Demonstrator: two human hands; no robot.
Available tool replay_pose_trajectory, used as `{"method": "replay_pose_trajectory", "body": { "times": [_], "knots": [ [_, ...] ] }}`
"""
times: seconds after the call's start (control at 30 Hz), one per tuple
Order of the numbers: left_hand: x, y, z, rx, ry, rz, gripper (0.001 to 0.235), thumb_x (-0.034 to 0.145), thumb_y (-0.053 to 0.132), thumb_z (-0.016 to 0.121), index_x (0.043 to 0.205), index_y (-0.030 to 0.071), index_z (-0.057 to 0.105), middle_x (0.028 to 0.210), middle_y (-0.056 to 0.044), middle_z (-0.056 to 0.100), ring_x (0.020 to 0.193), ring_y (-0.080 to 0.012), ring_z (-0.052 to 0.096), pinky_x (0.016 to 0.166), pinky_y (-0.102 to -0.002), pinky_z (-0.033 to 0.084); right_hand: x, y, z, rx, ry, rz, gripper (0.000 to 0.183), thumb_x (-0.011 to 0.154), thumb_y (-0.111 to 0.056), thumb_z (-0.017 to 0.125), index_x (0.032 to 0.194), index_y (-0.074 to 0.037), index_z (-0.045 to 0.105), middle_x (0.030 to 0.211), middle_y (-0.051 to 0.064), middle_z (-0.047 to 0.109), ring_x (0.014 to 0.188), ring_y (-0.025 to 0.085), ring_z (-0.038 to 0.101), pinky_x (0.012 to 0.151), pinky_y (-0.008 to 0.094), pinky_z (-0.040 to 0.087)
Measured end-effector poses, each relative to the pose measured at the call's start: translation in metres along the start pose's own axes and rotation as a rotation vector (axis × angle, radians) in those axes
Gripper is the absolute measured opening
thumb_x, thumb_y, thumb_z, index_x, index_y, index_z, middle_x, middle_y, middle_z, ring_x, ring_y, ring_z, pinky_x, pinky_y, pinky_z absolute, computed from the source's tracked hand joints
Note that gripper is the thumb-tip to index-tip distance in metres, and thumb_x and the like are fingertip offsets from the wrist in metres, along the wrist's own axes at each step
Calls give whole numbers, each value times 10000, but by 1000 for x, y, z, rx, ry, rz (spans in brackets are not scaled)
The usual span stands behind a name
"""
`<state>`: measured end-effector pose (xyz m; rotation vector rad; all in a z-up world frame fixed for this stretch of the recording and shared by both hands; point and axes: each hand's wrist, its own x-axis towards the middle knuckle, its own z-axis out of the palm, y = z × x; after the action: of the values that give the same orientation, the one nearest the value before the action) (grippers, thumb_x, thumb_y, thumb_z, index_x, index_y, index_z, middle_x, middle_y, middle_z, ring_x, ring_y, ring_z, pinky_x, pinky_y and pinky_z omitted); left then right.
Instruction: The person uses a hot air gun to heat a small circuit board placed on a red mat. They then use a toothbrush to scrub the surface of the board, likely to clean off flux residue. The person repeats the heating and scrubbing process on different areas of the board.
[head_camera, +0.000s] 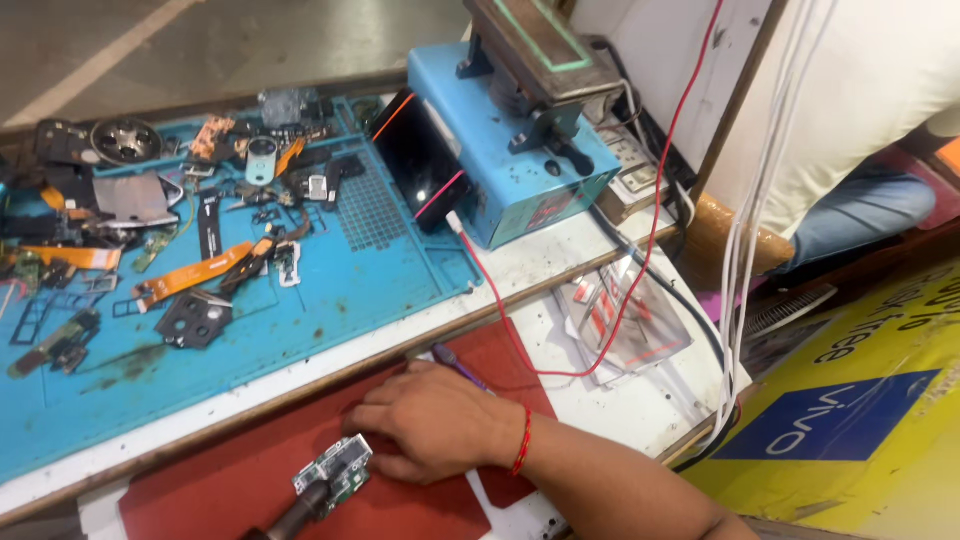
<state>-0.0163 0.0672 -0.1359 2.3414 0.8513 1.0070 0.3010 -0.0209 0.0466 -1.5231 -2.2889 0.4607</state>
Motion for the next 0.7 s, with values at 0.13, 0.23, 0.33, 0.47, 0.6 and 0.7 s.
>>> {"method": "replay_pose_trajectory", "body": {
  "times": [0.13, 0.23, 0.33, 0.47, 0.6, 0.7],
  "knots": [
    [-3, 10, -4, -44, 10, 6, 365, 890, 257, 722, 1170, 27, 677, 1124, -138, 748, 1047, -258, 708, 1022, -390, 520, -2, 4, 8, -2, -14, -15, 404, 853, -315, 730, 1194, -105, 680, 1000, 84, 710, 944, 299, 692, 806, 476, 484],
    [-13, 26, -27, -104, 41, 13, 369, 900, 259, 713, 1181, 22, 674, 1138, -146, 748, 1071, -261, 710, 1039, -396, 518, -3, 10, 11, 21, 6, -74, 410, 834, -296, 735, 1198, -112, 689, 1019, 86, 713, 958, 303, 688, 811, 462, 494],
    [-11, 47, -41, -252, 158, -12, 374, 911, 261, 705, 1193, 17, 670, 1152, -155, 747, 1095, -264, 711, 1056, -402, 515, 0, 10, 5, 43, 10, -78, 395, 806, -273, 745, 1160, -105, 699, 975, 90, 709, 943, 312, 686, 818, 472, 486],
    [-11, 67, -46, -520, 134, 18, 331, 926, 222, 732, 1153, -17, 699, 1101, -176, 782, 1013, -247, 724, 962, -380, 554, 4, -1, 2, 52, -92, 70, 346, 806, -281, 750, 1101, -106, 703, 933, 92, 704, 894, 321, 672, 809, 456, 493],
    [2, 73, -43, -354, 311, -199, 309, 923, 177, 674, 1145, -35, 719, 1067, -176, 762, 1007, -260, 709, 973, -393, 542, 11, -7, -9, 45, -74, 43, 332, 828, -281, 741, 1110, -110, 706, 945, 86, 715, 908, 316, 680, 817, 458, 485],
    [7, 77, -51, -319, 199, -220, 284, 861, 154, 685, 1068, -20, 773, 924, -137, 770, 891, -237, 718, 880, -382, 562, 11, -9, -10, 80, -87, 73, 351, 821, -285, 739, 1127, -116, 705, 949, 77, 725, 913, 308, 687, 829, 452, 484]
  ]
}}
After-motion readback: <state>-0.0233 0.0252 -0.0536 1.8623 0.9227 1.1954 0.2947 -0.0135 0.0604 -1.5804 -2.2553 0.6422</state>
